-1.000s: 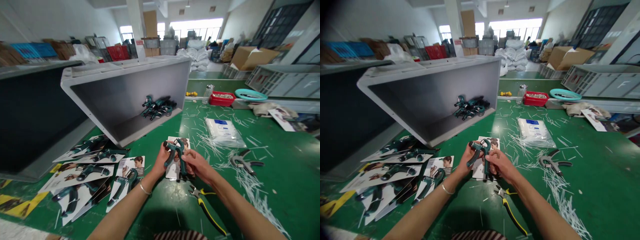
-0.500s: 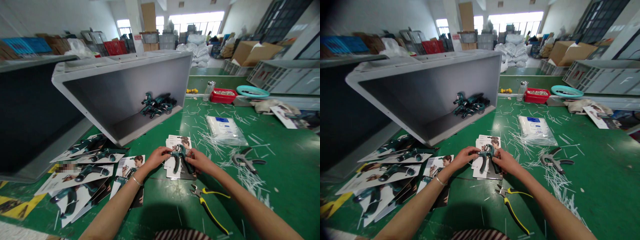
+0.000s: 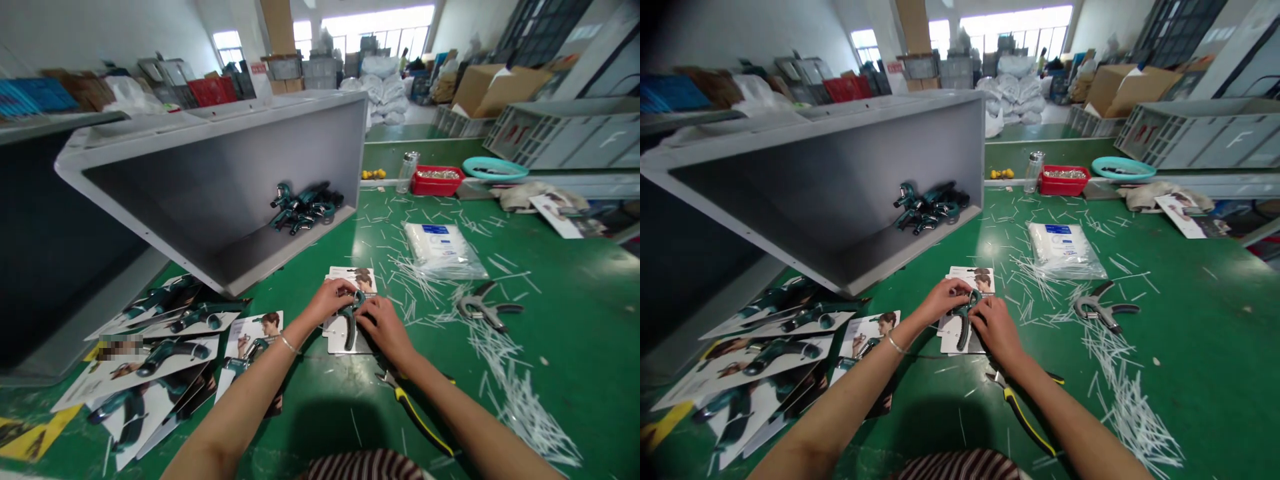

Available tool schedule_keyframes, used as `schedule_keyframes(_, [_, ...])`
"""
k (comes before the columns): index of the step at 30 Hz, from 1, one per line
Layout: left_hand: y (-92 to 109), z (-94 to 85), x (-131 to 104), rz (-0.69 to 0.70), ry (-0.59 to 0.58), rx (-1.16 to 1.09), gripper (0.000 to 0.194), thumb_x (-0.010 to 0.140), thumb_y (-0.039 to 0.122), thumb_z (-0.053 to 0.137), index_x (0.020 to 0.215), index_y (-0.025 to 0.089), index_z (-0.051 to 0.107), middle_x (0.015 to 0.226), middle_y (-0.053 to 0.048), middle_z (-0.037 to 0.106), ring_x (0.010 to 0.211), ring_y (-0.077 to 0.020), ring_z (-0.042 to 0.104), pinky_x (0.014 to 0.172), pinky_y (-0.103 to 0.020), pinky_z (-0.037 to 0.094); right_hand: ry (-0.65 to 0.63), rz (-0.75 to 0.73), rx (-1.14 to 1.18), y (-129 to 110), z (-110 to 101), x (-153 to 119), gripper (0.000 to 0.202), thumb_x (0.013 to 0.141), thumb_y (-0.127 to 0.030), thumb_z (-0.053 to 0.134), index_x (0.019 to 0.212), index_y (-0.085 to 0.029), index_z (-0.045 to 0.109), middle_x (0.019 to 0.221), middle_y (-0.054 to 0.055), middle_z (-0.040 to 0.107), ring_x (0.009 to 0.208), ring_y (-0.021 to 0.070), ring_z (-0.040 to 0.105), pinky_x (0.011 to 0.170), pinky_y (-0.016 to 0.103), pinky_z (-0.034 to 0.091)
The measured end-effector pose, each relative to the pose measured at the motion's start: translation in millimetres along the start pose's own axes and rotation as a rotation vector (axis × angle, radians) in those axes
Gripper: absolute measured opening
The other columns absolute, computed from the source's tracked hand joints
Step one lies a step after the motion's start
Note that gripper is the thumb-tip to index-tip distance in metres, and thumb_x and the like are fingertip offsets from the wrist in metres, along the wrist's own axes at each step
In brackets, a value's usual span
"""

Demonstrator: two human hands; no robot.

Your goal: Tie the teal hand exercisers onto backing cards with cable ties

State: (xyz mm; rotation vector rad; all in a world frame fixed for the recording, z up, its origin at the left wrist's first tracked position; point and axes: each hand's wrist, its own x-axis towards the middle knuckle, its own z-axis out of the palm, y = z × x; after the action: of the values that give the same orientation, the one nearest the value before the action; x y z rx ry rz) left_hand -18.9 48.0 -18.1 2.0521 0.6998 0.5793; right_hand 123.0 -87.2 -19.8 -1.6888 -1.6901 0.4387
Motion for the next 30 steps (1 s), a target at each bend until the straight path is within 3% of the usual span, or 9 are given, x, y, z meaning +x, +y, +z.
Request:
schedule_keyframes(4, [0.3,3.2,-10.5,-0.002,-0.009,-0.02,0.019,0.08,0.021,0.067,0.099,0.019,0.071,0.09,-0.003,0.074,0.088,-0.0187,0.064,0.085,-0.031,0.046,0.058,0.032,0.103,12.1,6.1,12.6,0.015,0.09,-0.029,0.061,0.079,-0.021,0.066,0.1,0.006,0.062,0.103,0.0236,0.054,0.095,0.042,0.039])
schedule_keyframes(9, [3.8,8.3,-20.3,-0.084,0.112,-0.059,0.019,0.08,0.023,0.068,0.098,0.019,0.07,0.087,-0.003,0.072,0.082,-0.0177,0.064,0.081,-0.03,0.047,0.094,0.033,0.206,16.1,8.6,14.6,0.016,0.093,-0.033,0.057,0.085,-0.023,0.067,0.114,0.007,0.06,0.114,0.0244,0.052,0.101,0.045,0.034])
schedule_keyframes(16, [4.4,19.1,-29.8,-0.087,0.201,0.009,0.008,0.083,0.025,0.066,0.085,0.023,0.074,0.087,-0.003,0.073,0.094,-0.0212,0.061,0.089,-0.035,0.045,-0.064,0.049,0.18,21.3,5.7,7.3,0.025,0.093,-0.039,0.054,0.082,-0.023,0.068,0.136,0.008,0.05,0.132,0.0293,0.039,0.107,0.05,0.028])
schedule_keyframes(30, [11.2,18.2,-31.4,-0.023,0.165,0.044,0.007,0.083,0.021,0.066,0.082,0.023,0.073,0.091,-0.003,0.075,0.095,-0.0212,0.063,0.093,-0.038,0.043,-0.136,0.003,0.175,20.1,-1.7,9.7,0.021,0.091,-0.036,0.056,0.084,-0.022,0.069,0.14,0.009,0.048,0.136,0.0302,0.037,0.11,0.052,0.026])
